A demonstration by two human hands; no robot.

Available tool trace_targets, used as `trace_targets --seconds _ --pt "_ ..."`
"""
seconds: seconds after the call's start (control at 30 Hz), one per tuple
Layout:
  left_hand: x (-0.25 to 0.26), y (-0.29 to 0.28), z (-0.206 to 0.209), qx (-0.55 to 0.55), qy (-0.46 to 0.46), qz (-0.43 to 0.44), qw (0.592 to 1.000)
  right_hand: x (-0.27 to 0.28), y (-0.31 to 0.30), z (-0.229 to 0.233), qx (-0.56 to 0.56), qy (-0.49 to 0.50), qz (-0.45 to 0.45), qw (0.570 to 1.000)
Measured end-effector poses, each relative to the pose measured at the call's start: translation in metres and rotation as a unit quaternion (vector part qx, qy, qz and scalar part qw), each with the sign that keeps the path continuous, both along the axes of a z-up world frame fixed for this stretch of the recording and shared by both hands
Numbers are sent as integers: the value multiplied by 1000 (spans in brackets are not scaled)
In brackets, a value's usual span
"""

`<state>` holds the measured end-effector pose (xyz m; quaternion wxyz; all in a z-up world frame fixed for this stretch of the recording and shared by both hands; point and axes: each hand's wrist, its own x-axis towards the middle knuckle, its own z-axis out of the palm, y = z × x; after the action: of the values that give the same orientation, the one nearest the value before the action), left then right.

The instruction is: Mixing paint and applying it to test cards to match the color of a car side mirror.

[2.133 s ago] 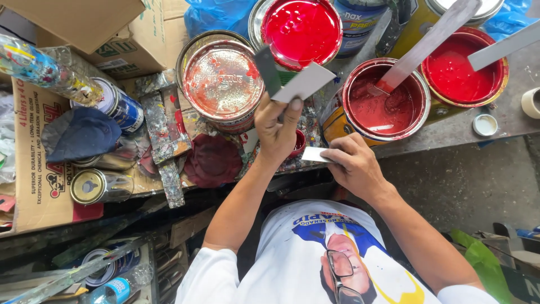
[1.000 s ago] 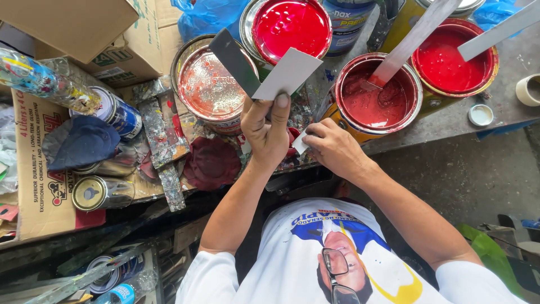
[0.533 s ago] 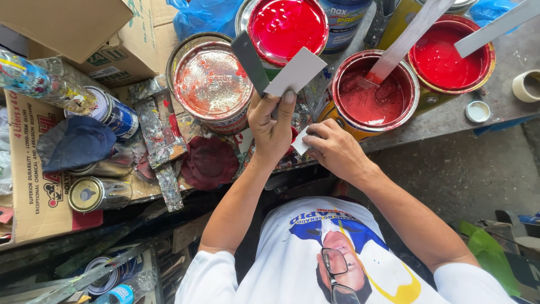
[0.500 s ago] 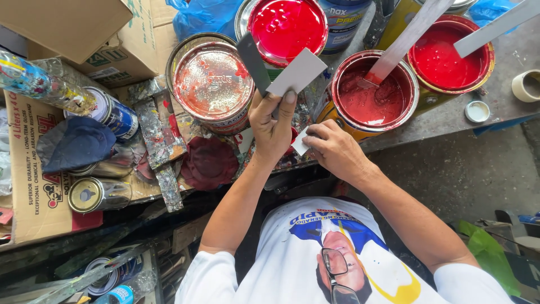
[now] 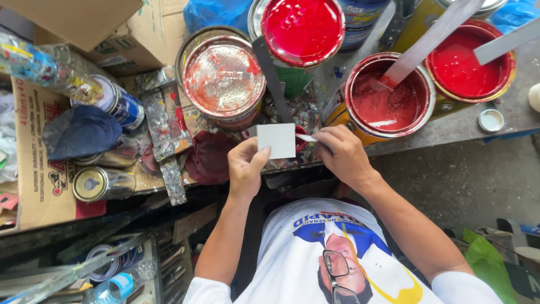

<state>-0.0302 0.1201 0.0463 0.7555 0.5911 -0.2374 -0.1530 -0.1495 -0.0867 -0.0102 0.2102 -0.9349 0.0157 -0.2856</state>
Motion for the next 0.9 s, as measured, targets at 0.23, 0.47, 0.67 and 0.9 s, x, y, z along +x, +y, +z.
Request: trace_targets --seconds 0.23,0.47,0.67,0.9 --pt "4 7 -63 -79 311 -96 942 3 2 37 319 -29 -69 945" --pt "0 0 -48 -68 284 -189 938 5 21 65 565 95 1 820" --pt "1 -9 -32 -83 272 -212 935 7 21 74 568 112 -8 816" --pt "3 -12 -22 -92 263 -212 937 12 20 70 582 106 -3 806"
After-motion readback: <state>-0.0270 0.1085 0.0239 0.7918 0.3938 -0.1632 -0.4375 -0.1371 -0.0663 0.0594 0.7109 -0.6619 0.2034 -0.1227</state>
